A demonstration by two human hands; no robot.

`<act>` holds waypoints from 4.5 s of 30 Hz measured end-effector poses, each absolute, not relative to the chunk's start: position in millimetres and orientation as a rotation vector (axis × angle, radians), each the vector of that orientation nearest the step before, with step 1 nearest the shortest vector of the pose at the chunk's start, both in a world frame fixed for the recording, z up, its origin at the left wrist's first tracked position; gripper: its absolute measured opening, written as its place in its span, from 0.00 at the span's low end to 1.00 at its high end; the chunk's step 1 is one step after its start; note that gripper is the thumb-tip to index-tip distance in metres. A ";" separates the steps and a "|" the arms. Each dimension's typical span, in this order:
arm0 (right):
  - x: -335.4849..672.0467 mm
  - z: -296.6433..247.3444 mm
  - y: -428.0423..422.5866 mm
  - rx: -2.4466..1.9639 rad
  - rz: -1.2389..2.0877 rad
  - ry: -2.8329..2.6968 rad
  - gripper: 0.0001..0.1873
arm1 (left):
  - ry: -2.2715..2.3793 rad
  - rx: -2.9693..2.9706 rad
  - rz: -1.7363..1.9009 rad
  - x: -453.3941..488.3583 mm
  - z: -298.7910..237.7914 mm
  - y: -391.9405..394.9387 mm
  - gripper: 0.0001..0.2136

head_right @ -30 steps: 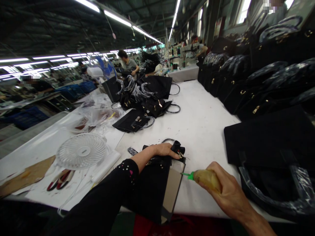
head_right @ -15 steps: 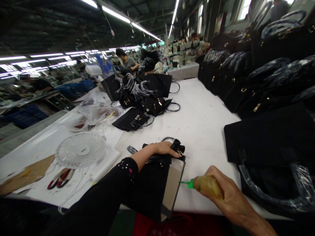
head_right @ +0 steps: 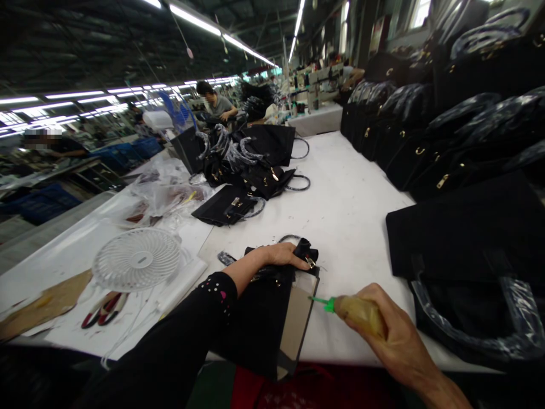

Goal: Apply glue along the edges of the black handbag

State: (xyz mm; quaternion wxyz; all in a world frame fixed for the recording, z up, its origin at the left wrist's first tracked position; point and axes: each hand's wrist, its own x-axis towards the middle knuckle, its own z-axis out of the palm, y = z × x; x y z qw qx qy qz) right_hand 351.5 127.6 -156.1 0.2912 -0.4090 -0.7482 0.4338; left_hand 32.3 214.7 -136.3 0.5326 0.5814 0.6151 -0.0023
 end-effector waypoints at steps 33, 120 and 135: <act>363.0 -172.6 103.2 -0.851 1.219 -2.072 0.05 | 1.451 1.386 0.018 31.1 -140.6 215.2 0.25; 344.6 -175.3 128.2 -0.794 0.810 -1.970 0.13 | 1.495 2.090 -0.005 53.1 44.9 164.6 0.10; 351.1 -177.4 130.8 -1.044 1.145 -1.925 0.16 | 1.740 1.897 0.116 51.5 22.8 125.7 0.15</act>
